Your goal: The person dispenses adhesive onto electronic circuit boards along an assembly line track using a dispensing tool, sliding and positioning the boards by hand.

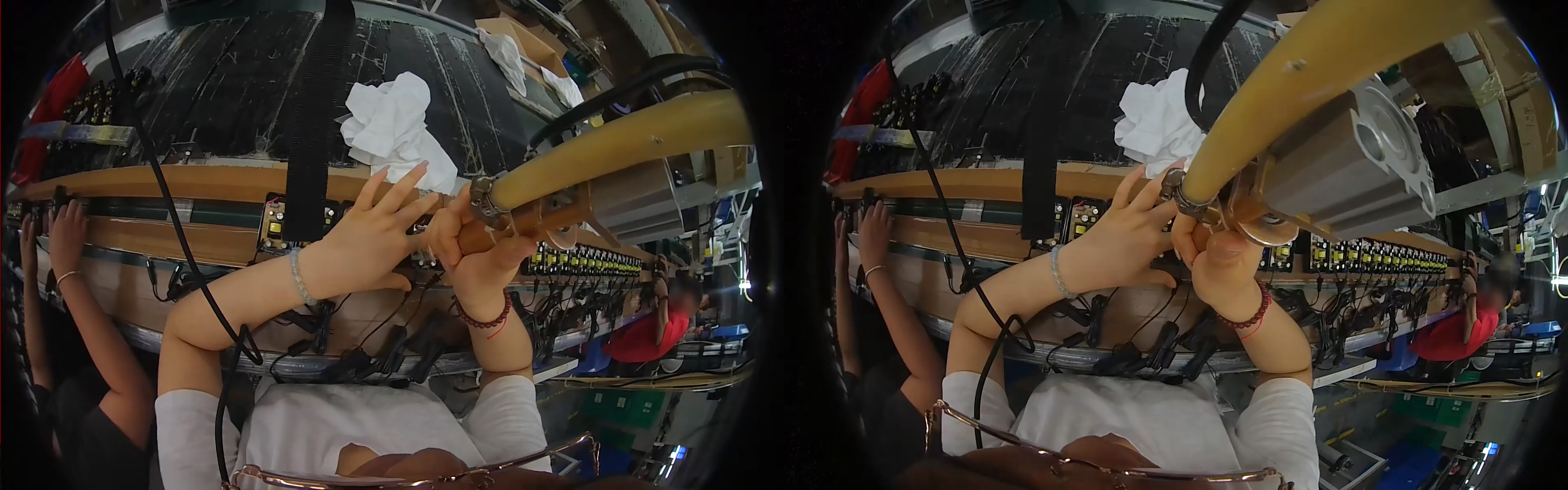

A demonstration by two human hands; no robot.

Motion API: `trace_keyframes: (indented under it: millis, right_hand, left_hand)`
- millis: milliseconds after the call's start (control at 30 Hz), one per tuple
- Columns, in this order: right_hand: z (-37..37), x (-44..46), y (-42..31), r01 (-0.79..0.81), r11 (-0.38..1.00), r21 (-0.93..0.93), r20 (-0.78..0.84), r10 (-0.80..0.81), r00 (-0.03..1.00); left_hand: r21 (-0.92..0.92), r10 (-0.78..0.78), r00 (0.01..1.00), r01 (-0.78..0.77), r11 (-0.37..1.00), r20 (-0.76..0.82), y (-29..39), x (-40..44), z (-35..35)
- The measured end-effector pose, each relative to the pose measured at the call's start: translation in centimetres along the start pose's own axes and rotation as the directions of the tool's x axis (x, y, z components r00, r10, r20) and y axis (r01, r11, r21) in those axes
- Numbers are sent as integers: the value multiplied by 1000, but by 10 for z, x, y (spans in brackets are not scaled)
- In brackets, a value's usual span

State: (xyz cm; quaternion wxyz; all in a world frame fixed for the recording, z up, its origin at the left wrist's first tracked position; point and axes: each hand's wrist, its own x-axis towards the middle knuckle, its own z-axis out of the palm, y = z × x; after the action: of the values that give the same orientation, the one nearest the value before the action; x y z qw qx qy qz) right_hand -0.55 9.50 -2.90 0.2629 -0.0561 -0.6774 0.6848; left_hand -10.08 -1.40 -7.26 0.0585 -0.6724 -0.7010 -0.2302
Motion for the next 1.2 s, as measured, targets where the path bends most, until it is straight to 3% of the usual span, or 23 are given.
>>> trace_keyframes:
  millis: [367,467,567,633,700,800,867,933,1067,1133,1200]
  right_hand:
    - [-4,-2,6,0,998,63,-7,0,1000]
    - [-2,-3,6,5,997,73,-28,-3,1000]
    - [7,7,-15,20,998,-59,-76,-25,997]
    - [3,13,-21,33,999,42,-121,-28,992]
    - [-7,23,-27,67,998,6,-113,-66,991]
    - [-21,34,-41,75,995,-63,43,-72,996]
    - [-26,39,-40,91,993,-75,28,-89,996]
    - [-28,41,-39,107,990,-94,11,-107,994]
    - [-17,43,-25,116,993,-4,-64,-116,991]
    - [-13,41,-16,121,993,0,-67,-121,990]
    - [-10,38,-5,111,994,13,-70,-110,992]
  left_hand:
    - [-21,-20,996,22,1000,84,-2,1,-7]
    - [-113,8,999,-2,994,54,-4,0,-5]
    - [-120,8,998,-1,993,59,-6,0,-2]
    - [-94,22,1000,-20,995,17,-6,0,-1]
    - [-100,14,1000,-14,995,3,-10,-1,2]
    - [-25,34,999,-34,999,-27,-8,2,-7]
    - [50,66,997,-64,997,-36,-5,4,-18]
    - [-57,58,984,-68,996,-168,0,4,-28]
    - [28,24,981,-19,999,-193,22,1,-27]
    - [54,-93,995,91,994,43,31,-3,-18]
    - [69,-39,999,39,997,-3,27,-5,-2]
